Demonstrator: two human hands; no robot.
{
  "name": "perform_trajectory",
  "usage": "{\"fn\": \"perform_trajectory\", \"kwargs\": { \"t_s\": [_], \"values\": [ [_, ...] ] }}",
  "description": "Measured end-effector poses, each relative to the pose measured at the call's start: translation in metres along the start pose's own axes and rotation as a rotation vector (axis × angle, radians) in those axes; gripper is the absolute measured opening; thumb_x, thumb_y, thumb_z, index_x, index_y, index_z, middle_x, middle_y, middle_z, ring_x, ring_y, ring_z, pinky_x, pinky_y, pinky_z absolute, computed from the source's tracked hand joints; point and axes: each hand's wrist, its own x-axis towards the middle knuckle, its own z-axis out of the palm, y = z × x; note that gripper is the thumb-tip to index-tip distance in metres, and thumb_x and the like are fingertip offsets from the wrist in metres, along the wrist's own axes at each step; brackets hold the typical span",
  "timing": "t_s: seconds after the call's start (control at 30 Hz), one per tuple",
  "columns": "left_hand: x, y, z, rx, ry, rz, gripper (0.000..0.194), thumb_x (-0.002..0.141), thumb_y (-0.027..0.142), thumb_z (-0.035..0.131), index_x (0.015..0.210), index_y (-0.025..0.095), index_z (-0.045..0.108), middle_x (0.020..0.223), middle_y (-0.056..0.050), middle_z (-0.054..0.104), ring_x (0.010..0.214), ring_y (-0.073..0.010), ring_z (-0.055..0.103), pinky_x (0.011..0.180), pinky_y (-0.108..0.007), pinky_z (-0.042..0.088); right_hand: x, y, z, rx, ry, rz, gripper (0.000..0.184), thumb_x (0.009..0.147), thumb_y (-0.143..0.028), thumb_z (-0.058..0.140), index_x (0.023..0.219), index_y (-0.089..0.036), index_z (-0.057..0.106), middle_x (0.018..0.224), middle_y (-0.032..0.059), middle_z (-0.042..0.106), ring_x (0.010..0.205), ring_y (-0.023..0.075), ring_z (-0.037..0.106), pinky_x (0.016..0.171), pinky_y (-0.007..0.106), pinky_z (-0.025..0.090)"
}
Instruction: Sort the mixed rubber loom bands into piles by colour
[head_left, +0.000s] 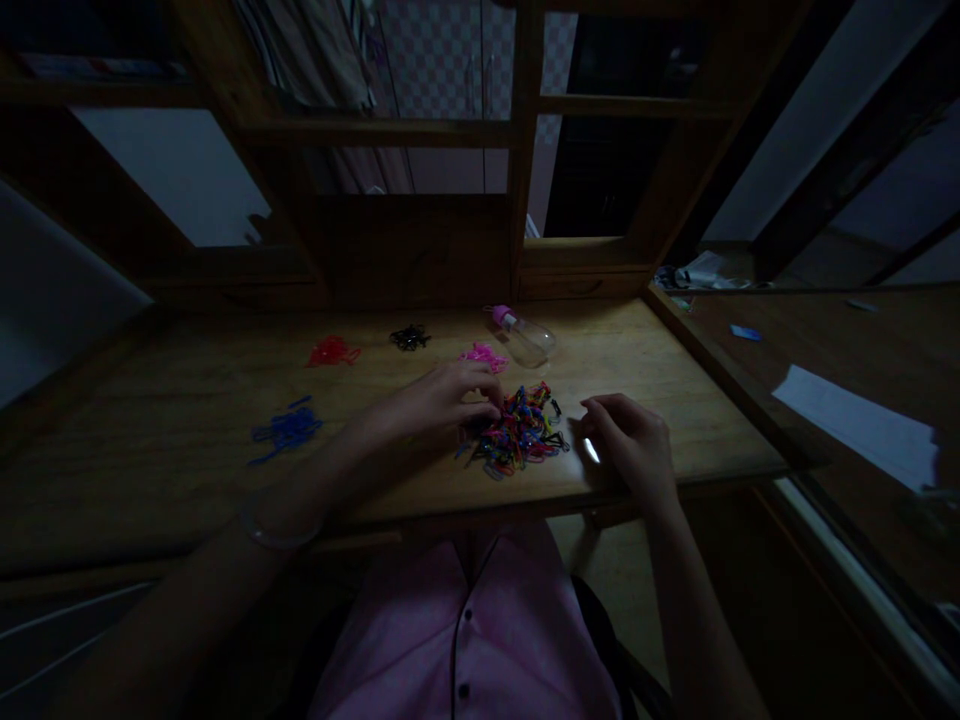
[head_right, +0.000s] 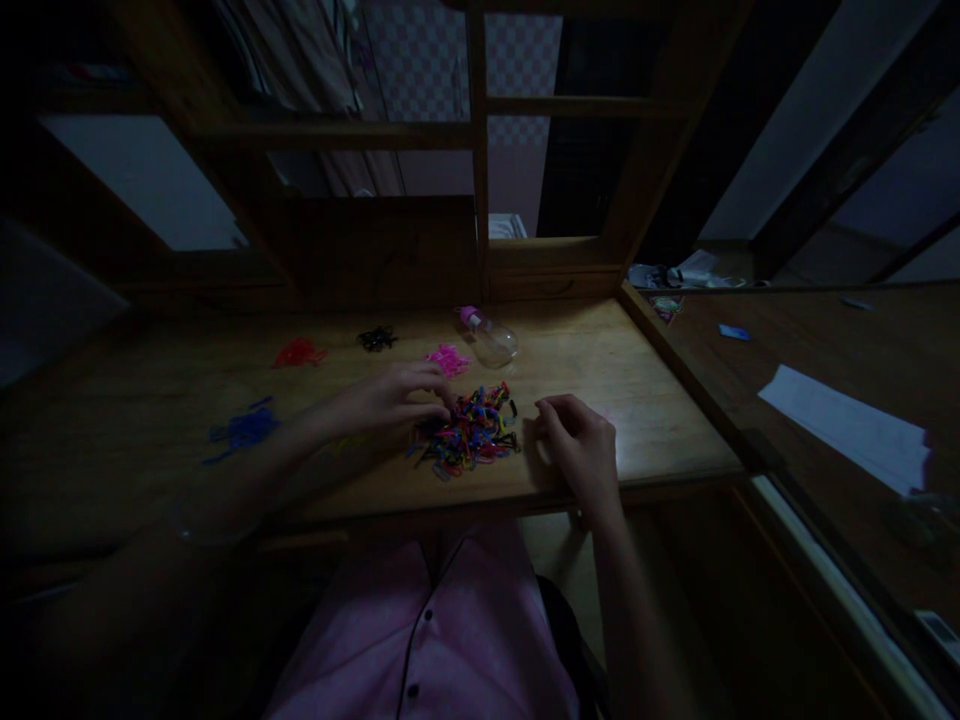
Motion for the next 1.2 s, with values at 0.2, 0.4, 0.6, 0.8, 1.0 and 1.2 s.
{"fn": "perform_trajectory", "kwargs": {
  "t_s": [0.2,0.4,0.6,0.8,1.0,1.2],
  "values": [
    [0.008,0.001,0.017,0.106,-0.010,0.005,0.019,0.095,0.034,0.055,0.093,0.019,0.068,0.096,-0.005,0.059,0.087,-0.0180,0.055,0.077,-0.030,0.041,0.000,-0.001,-0.001,0.012,-0.012,-0.013,0.028,0.089,-0.045,0.059,0.090,-0.019,0.071,0.075,0.0042,0.071,0.069,0.0198,0.069,0.066,0.030,0.052],
    [0.012,0.007,0.020,0.141,-0.010,0.005,0.019,0.095,0.032,0.054,0.087,0.018,0.065,0.097,-0.005,0.056,0.087,-0.0177,0.053,0.076,-0.029,0.041,0.000,0.000,-0.001,0.013,-0.014,-0.009,0.027,0.089,-0.044,0.059,0.090,-0.020,0.071,0.075,0.0039,0.071,0.070,0.0198,0.069,0.067,0.030,0.052],
    [0.006,0.001,-0.005,0.101,0.004,0.004,0.016,0.091,0.034,0.060,0.091,0.020,0.067,0.101,-0.004,0.061,0.095,-0.0181,0.056,0.083,-0.029,0.042,0.000,-0.003,-0.002,-0.019,-0.005,-0.021,0.027,0.090,-0.043,0.059,0.090,-0.020,0.072,0.075,0.0035,0.072,0.071,0.0194,0.069,0.066,0.029,0.051],
    [-0.001,-0.011,-0.021,0.105,0.055,-0.066,0.011,0.089,0.024,0.058,0.090,0.018,0.067,0.089,-0.003,0.066,0.083,-0.0151,0.060,0.076,-0.027,0.042,-0.001,-0.002,-0.001,-0.019,-0.006,-0.011,0.028,0.090,-0.045,0.059,0.090,-0.020,0.072,0.076,0.0040,0.072,0.070,0.0199,0.069,0.067,0.030,0.051],
    [0.003,-0.023,-0.001,0.069,0.059,-0.149,0.024,0.090,0.032,0.056,0.106,0.019,0.068,0.092,-0.005,0.068,0.081,-0.0171,0.061,0.070,-0.027,0.045,0.001,-0.001,-0.001,-0.028,0.001,-0.016,0.029,0.089,-0.046,0.059,0.088,-0.020,0.072,0.074,0.0041,0.072,0.070,0.0201,0.069,0.066,0.030,0.051],
    [0.008,-0.021,0.010,0.024,-0.014,-0.023,0.023,0.091,0.020,0.053,0.107,0.021,0.070,0.098,-0.006,0.068,0.088,-0.0172,0.062,0.077,-0.028,0.046,0.000,-0.002,-0.002,-0.012,-0.006,-0.024,0.030,0.089,-0.047,0.059,0.088,-0.020,0.071,0.074,0.0042,0.072,0.070,0.0204,0.069,0.067,0.030,0.051]
  ]
}}
